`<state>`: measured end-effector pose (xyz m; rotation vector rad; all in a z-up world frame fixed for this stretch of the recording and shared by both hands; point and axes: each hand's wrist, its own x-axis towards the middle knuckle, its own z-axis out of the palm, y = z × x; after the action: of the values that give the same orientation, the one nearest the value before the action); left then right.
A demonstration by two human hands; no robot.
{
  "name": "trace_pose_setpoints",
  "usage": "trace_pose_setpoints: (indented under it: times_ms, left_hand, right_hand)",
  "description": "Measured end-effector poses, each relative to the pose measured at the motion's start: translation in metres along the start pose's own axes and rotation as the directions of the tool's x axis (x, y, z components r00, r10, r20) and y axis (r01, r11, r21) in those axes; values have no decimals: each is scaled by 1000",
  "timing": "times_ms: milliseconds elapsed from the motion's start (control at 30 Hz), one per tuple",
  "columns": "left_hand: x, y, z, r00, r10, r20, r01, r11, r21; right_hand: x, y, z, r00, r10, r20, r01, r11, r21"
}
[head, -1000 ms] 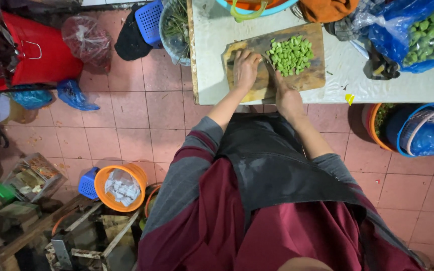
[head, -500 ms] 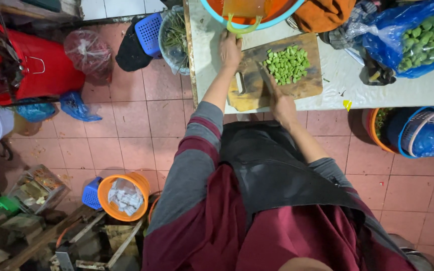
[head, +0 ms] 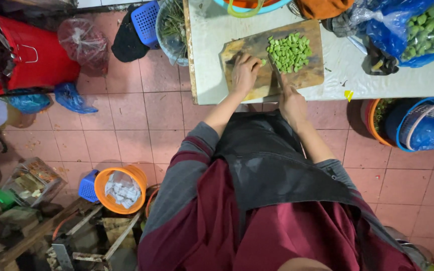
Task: Cutting green beans on a wooden cutting board in a kitchen setting.
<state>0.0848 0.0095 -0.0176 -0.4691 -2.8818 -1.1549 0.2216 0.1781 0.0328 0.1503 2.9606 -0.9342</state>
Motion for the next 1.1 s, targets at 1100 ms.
trace_pose_setpoints:
  times_ms: [1100]
  left_hand:
    - [-1, 2, 0, 986, 62, -155, -66, 998, -24]
  right_hand:
    - [-1, -7, -2, 990, 16, 144, 3, 991, -131]
